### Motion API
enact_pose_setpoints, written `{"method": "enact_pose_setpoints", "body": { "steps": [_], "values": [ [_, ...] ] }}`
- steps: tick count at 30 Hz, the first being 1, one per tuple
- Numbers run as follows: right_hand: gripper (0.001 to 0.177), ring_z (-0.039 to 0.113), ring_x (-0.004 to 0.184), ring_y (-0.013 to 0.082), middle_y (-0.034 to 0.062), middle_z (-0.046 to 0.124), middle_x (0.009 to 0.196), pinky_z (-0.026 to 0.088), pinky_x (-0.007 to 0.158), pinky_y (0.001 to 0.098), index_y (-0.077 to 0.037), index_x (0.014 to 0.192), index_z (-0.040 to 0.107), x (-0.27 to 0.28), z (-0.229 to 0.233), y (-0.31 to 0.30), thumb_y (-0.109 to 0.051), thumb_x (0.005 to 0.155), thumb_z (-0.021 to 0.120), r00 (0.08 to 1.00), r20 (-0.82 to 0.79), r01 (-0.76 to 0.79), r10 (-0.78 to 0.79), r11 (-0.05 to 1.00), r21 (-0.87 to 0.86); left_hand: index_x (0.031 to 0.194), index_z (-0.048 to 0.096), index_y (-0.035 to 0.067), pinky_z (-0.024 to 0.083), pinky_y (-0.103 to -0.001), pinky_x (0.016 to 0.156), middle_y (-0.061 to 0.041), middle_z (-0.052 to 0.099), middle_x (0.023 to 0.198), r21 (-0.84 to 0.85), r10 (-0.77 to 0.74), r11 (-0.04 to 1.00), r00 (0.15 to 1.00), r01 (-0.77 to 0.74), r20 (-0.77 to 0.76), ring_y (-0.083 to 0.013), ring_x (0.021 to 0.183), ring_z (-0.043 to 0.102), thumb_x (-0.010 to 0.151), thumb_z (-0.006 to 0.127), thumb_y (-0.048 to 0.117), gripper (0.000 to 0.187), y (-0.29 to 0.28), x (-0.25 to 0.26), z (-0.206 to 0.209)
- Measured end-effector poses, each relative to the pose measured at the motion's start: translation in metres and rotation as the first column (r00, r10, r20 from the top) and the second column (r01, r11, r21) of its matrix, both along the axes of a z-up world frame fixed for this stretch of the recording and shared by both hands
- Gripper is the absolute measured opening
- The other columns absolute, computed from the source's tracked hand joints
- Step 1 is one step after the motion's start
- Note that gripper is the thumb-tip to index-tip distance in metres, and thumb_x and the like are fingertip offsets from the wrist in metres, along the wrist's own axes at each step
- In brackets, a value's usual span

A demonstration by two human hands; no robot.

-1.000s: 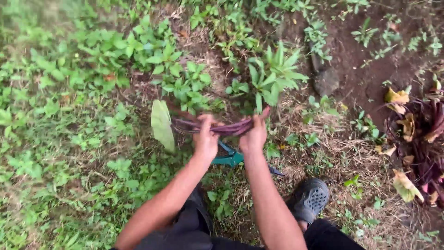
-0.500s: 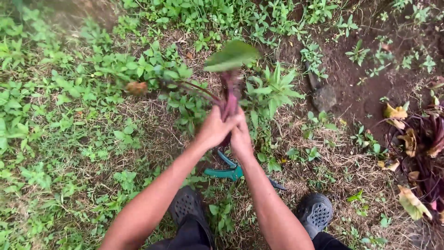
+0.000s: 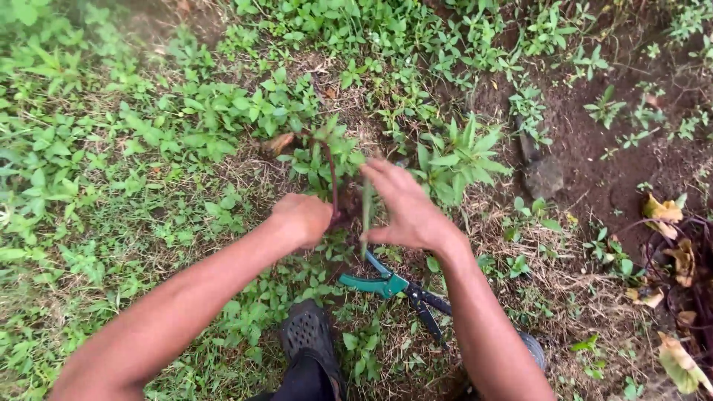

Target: The person uses garden shears to cut weeds and grass at ground level. They then pull up and gather long, purple-stemmed plants by hand, placing them into a pile on the ground.

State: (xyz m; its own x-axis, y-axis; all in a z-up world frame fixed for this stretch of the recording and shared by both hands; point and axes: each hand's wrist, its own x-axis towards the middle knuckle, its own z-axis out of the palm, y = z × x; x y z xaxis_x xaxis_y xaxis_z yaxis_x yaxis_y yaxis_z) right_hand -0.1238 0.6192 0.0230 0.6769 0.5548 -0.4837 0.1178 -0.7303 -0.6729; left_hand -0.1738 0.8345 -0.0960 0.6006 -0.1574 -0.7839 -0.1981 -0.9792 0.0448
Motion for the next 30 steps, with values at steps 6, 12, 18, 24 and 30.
{"method": "enact_pose_setpoints", "body": {
  "steps": [6,12,18,24,30],
  "values": [
    [0.115,0.009,0.157,0.0346,0.0152,0.034,0.165,-0.007,0.125,0.0578,-0.012,0.158,0.031,0.012,0.010,0.052,-0.026,0.063,0.095,0.819,0.038,-0.574,0.573,0.815,0.074,0.103,0.073,0.000,0.061,-0.052,0.064,-0.015,0.072,0.085,0.041,-0.234,0.971,0.972,0.235,-0.017,-0.0294,0.075,0.072,0.086,0.069,0.000,0.017,-0.020,0.003,0.138],
    [0.057,0.070,0.107,0.0331,0.0223,0.063,0.134,0.010,0.131,0.0557,-0.002,0.133,0.059,0.022,-0.013,0.038,-0.009,0.079,0.075,0.807,-0.127,-0.574,0.576,0.817,0.055,0.121,0.067,0.007,0.065,-0.042,0.074,-0.014,0.073,0.097,-0.027,-0.209,0.978,0.974,0.207,-0.092,-0.0260,0.082,0.074,0.092,0.061,0.002,0.030,0.004,0.018,0.211],
    [0.049,0.073,0.107,0.0394,0.0240,0.073,0.113,0.047,0.112,0.0556,0.002,0.122,0.062,0.016,-0.003,-0.001,-0.016,0.080,0.079,0.967,-0.165,-0.168,0.194,0.973,0.159,0.144,0.052,0.005,0.058,-0.036,0.083,-0.016,0.071,0.111,-0.354,0.185,0.913,0.979,-0.204,-0.087,-0.0278,0.095,0.070,0.090,0.059,-0.001,0.054,0.009,0.009,0.191],
    [0.065,0.064,0.113,0.0394,0.0239,0.069,0.116,0.046,0.104,0.0588,-0.004,0.126,0.066,0.007,-0.060,-0.025,-0.044,0.076,0.074,0.930,-0.231,0.365,-0.285,0.783,0.504,0.139,0.053,-0.003,0.060,-0.046,0.088,-0.021,0.070,0.111,-0.722,0.480,0.508,0.850,-0.469,-0.215,-0.0352,0.101,0.069,0.086,0.062,-0.004,0.054,-0.020,-0.011,0.085],
    [0.058,0.051,0.088,0.0170,0.0065,0.046,0.103,0.048,0.069,0.0268,-0.009,0.127,0.059,-0.007,-0.085,0.007,-0.056,0.093,0.058,0.452,-0.821,0.883,-0.350,0.047,0.466,0.127,0.062,0.012,0.045,-0.039,0.110,-0.002,0.066,0.123,-0.845,0.535,-0.282,0.657,-0.454,-0.532,-0.0148,0.117,0.057,0.068,0.096,0.014,0.069,-0.085,-0.029,-0.036]
  ]
}}
